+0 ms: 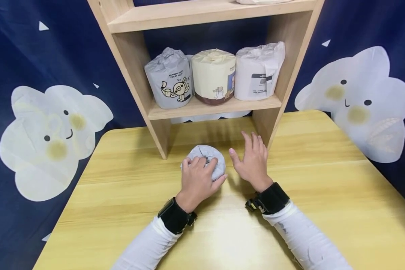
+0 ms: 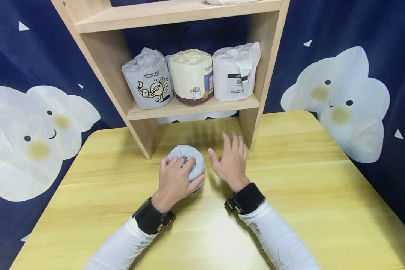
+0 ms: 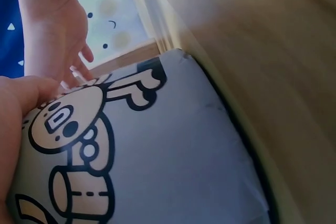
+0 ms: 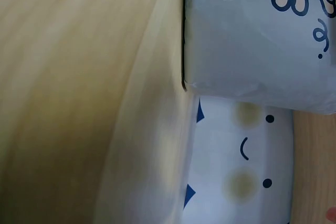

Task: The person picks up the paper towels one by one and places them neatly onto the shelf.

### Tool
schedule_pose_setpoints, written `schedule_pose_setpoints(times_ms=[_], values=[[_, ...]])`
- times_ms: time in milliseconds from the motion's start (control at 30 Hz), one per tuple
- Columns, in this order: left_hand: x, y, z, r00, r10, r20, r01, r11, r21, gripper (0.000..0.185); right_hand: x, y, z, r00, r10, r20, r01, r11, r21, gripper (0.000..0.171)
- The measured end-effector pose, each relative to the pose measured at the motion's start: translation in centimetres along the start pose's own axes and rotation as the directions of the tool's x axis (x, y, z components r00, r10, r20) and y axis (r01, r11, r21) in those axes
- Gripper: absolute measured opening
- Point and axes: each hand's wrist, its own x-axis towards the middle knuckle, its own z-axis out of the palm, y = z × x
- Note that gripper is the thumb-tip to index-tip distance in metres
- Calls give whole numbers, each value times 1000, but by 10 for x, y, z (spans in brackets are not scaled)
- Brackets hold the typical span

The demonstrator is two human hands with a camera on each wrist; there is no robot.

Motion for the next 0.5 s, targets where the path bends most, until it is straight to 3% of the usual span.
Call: schedule_pose_setpoints(times_ms=[267, 500], values=[[-2, -4, 2, 999, 19, -49, -20, 1000, -15, 45, -3, -1, 0, 1000, 3, 5, -3, 1000, 17, 69], [0, -13, 4, 995, 20, -101, -30, 994, -103, 44, -3, -4, -1, 1000, 6, 24, -6, 999, 32, 69]])
